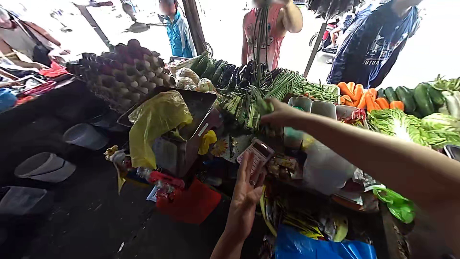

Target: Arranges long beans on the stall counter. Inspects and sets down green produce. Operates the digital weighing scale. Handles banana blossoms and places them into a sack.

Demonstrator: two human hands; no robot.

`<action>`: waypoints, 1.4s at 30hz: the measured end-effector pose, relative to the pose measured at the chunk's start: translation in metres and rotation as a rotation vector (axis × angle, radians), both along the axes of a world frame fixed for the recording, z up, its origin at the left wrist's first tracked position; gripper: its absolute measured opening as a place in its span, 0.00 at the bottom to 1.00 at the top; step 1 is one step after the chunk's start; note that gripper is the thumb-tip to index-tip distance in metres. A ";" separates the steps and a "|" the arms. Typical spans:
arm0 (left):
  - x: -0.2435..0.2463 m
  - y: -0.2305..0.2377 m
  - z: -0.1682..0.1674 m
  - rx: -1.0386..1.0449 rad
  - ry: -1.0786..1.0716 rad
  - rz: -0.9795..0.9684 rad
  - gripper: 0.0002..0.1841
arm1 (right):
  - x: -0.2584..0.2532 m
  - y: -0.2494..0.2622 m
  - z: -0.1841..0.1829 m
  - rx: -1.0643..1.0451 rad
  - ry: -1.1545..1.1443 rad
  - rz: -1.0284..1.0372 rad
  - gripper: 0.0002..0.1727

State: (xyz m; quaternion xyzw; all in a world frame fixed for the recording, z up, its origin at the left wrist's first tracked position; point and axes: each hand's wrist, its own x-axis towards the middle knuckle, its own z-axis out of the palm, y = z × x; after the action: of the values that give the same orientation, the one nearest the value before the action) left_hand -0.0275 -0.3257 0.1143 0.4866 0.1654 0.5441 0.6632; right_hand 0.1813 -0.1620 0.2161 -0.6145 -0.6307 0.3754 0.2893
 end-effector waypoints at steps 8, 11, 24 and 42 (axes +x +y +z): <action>-0.034 -0.025 -0.029 -0.055 0.136 0.193 0.45 | -0.012 0.136 0.074 0.385 -0.321 -0.298 0.49; -0.042 -0.036 -0.035 -0.072 0.199 0.222 0.40 | -0.016 0.124 0.075 0.472 -0.329 -0.238 0.38; 0.053 -0.094 -0.030 0.327 0.595 -0.548 0.11 | 0.084 -0.202 0.111 0.518 -0.962 0.353 0.12; 0.180 -0.289 -0.174 0.220 1.360 -0.989 0.34 | 0.142 -0.578 -0.332 -0.529 -0.075 -0.062 0.37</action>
State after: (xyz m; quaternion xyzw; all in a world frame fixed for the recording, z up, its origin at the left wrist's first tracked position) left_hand 0.1528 -0.6150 -0.0599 0.7860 0.2426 -0.2064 0.5298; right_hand 0.3234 -0.7401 -0.1156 -0.7013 -0.5017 0.4951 0.1064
